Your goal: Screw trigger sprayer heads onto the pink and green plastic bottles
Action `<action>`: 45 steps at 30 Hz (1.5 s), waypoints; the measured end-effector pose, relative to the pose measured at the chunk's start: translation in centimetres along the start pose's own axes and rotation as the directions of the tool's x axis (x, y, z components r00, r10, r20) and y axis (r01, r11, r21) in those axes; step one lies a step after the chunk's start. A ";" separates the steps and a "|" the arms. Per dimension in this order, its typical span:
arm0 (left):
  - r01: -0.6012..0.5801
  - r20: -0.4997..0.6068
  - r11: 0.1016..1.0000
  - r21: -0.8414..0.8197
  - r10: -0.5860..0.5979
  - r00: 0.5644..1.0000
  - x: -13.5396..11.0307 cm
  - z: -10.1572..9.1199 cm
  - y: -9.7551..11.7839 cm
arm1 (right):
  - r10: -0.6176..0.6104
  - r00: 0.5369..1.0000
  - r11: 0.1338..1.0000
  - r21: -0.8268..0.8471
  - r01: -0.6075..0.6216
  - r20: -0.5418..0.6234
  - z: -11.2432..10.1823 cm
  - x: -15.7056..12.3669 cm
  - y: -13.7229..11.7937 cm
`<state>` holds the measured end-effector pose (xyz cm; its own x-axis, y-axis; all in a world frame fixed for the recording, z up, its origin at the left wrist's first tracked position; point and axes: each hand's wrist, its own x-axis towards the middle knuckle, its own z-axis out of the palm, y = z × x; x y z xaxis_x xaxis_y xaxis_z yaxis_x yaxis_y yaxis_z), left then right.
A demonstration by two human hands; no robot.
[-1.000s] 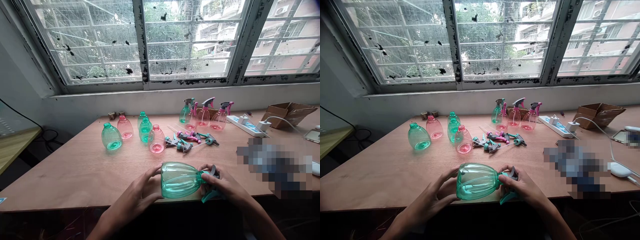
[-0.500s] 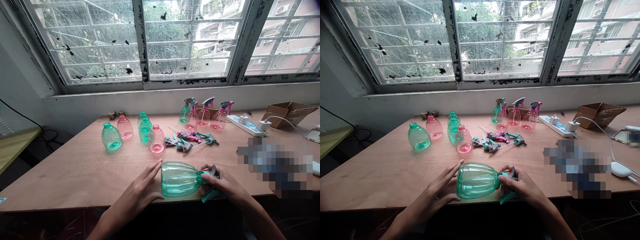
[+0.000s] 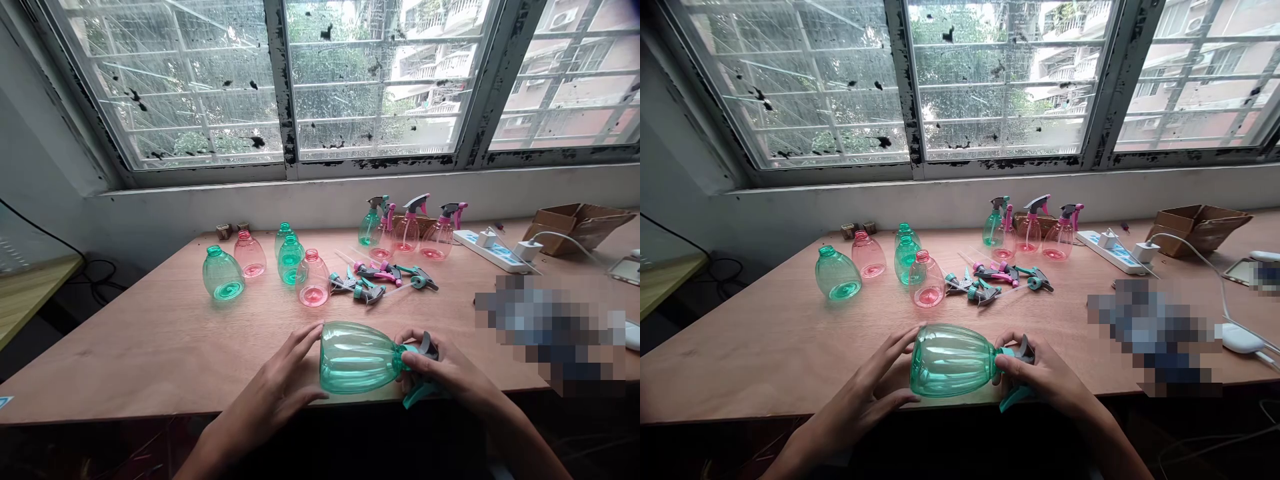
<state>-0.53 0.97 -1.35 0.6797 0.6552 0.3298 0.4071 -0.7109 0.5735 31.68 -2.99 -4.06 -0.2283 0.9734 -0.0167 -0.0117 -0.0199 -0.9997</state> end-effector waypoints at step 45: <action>0.193 0.106 0.967 -0.167 -0.177 0.979 -0.3 -0.3 0.4 | -0.039 0.999 0.992 -0.118 0.040 0.009 -0.7 -0.1 0.9</action>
<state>-0.72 0.53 -0.98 0.6580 0.7395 0.1418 0.4226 -0.5185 0.7433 32.35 -2.95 -4.99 -0.2362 0.9714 0.0222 0.0943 0.0457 -0.9945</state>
